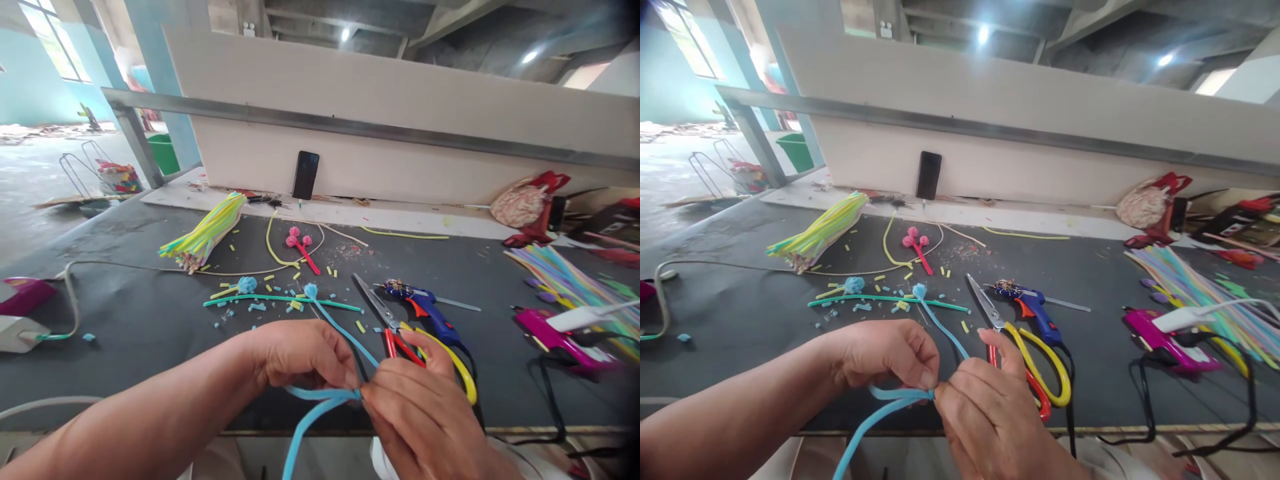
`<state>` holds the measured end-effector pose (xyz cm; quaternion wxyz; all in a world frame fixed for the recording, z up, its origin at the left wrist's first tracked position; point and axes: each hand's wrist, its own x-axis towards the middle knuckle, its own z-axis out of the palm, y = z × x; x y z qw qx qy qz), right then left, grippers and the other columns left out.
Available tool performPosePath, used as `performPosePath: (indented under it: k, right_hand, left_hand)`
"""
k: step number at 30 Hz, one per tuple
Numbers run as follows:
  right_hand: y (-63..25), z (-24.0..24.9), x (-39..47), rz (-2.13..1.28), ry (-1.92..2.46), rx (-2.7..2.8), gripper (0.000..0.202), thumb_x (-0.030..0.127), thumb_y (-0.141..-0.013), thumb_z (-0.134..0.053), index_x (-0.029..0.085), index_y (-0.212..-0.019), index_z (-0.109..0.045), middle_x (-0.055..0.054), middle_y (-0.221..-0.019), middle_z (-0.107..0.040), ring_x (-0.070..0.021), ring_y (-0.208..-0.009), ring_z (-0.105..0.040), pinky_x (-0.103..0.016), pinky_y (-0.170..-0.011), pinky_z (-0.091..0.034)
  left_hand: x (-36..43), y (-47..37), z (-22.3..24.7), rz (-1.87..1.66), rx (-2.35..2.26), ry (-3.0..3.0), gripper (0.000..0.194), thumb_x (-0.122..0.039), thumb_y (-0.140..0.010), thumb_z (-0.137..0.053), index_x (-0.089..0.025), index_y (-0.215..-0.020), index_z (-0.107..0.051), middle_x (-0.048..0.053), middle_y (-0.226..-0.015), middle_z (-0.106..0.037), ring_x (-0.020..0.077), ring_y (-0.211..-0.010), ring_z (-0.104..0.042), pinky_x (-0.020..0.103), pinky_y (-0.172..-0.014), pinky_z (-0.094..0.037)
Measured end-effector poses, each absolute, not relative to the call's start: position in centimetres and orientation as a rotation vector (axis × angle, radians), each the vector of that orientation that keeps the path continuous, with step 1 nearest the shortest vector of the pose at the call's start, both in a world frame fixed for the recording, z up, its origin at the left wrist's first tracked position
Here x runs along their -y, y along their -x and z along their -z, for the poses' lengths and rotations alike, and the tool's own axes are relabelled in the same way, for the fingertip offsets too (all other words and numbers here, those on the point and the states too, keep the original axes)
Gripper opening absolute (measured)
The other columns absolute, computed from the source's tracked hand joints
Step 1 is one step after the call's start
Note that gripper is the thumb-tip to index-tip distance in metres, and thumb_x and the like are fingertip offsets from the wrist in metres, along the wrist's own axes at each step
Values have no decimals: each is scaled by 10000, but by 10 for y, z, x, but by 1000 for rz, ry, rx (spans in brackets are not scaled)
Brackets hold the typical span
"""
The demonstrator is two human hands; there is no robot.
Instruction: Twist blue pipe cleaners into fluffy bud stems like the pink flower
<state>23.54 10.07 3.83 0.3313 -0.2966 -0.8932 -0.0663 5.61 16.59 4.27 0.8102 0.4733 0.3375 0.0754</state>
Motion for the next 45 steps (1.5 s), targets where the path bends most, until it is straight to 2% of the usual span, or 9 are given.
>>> performPosePath:
  k: [6, 15, 17, 20, 24, 32, 36, 40, 45]
  right_hand:
    - [-235, -40, -101, 217, 878, 2270, 225, 1, -766, -535, 153, -913, -611, 0, -660, -648, -139, -589, -575, -513, -935, -309]
    - [-230, -37, -103, 251, 922, 2143, 206, 33, -786, -560, 202, -874, -639, 23, -685, -697, -133, -588, -626, -522, -1019, -248]
    - [-233, -37, -105, 74, 1081, 2029, 126, 112, -784, -592, 222, -790, -652, 26, -668, -696, -149, -599, -631, -488, -979, -315]
    - [-236, -38, -109, -556, 1402, 1618, 115, 309, -777, -622, 215, -718, -653, -1, -618, -675, -184, -606, -618, -374, -743, -459]
    - [-236, -43, -112, -1178, 1298, 1128, 220, 385, -727, -676, 178, -770, -614, 13, -574, -606, -143, -558, -530, -273, -573, -411]
    - [-232, -45, -112, -1474, 1105, 915, 190, 321, -726, -712, 164, -734, -606, 28, -574, -570, -114, -551, -481, -250, -586, -389]
    - [-232, -39, -115, -1673, 1017, 820, 165, 266, -757, -698, 157, -685, -597, 40, -580, -551, -83, -536, -491, -225, -604, -417]
    - [-232, -31, -118, -1762, 987, 833, 161, 242, -770, -682, 141, -671, -606, 47, -571, -529, -61, -493, -474, -223, -618, -451]
    - [-234, -28, -119, -1804, 1070, 833, 151, 247, -739, -680, 141, -664, -602, 54, -535, -529, -54, -422, -446, -249, -571, -477]
  left_hand:
    - [-170, -62, -30, -296, -601, -861, 74, -163, -476, -556, -106, -493, -601, 12, -414, -548, 113, -375, -492, 258, -454, -465]
    - [-171, -56, -36, -380, -574, -954, 92, -183, -573, -617, -94, -555, -628, -3, -422, -504, 91, -393, -444, 260, -490, -435]
    - [-175, -50, -41, -469, -588, -1024, 141, -216, -642, -644, -80, -661, -675, 17, -513, -562, 90, -460, -487, 220, -497, -403]
    - [-184, -41, -47, -742, -590, -1019, 207, -268, -718, -667, -113, -853, -689, 17, -665, -606, 74, -552, -518, 175, -520, -375]
    - [-189, -41, -44, -1004, -544, -1018, 184, -251, -741, -670, -133, -882, -668, 0, -682, -588, 77, -594, -510, 191, -598, -400]
    - [-165, -58, -34, -1022, -695, -1963, 80, -162, -808, -581, -144, -755, -639, 26, -738, -631, 124, -703, -563, 238, -699, -433]
    - [-162, -51, -33, -1107, -509, -2471, 173, -125, -869, -481, -159, -973, -615, 70, -881, -657, 155, -833, -575, 271, -787, -428]
    - [-160, -46, -34, -1052, -579, -2785, 241, -148, -894, -440, -182, -1085, -583, 56, -840, -624, 153, -735, -551, 267, -678, -410]
    - [-155, -45, -34, -872, -815, -3105, 265, -254, -923, -409, -309, -1116, -582, 11, -789, -570, 149, -621, -479, 286, -583, -310]
